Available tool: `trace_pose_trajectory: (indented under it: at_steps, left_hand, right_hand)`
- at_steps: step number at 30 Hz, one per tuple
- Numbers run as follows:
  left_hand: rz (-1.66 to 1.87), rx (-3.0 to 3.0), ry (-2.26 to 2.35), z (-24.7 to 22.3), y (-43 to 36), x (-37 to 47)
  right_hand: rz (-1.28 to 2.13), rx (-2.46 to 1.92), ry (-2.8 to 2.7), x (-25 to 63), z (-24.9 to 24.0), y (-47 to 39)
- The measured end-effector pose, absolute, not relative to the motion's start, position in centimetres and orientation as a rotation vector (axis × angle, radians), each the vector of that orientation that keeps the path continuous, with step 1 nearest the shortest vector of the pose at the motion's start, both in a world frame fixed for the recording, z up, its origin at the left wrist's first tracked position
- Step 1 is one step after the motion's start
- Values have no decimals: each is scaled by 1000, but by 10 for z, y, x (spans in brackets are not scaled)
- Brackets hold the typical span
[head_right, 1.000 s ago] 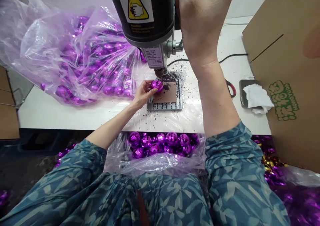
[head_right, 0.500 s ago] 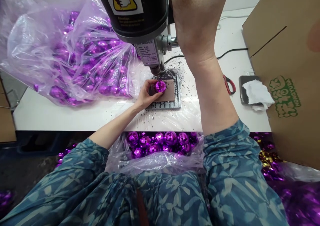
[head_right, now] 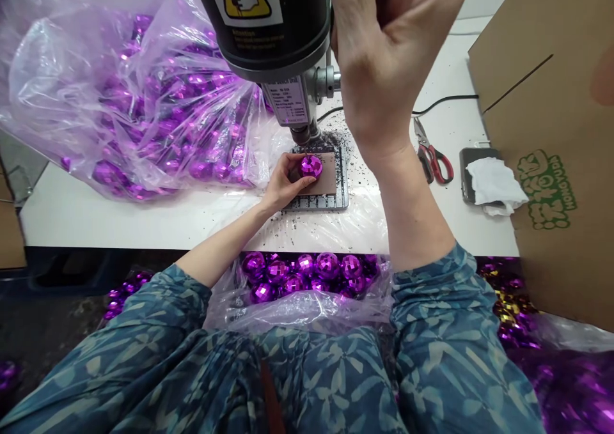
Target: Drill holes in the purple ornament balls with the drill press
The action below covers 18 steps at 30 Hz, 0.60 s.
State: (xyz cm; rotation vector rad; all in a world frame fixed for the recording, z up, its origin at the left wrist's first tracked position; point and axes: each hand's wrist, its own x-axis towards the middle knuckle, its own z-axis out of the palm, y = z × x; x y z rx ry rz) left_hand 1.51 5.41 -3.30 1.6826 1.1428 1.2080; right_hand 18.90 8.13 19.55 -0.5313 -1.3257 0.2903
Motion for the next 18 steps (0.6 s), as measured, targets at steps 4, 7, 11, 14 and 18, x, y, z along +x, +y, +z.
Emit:
trace_pose_trajectory:
  at_steps: [4,7,11,14,18]
  left_hand:
    - [1207,1698,1140,-36,55,15]
    - [1248,1671,1096,-39,56,15]
    - [1295,1647,1067,-44,59,14]
    - [1312,1642,1028,-46,60,13]
    - [1310,1645,1027,-45,60,13]
  right_hand:
    - [90,-569,-1335,189,171,64]
    - [54,-599,-1286,187,162,59]
    - [72,-604,-1305,190,158,62]
    - [86,-596,-1322,192,153,65]
    - [15,-532,-1302,193,141,69]
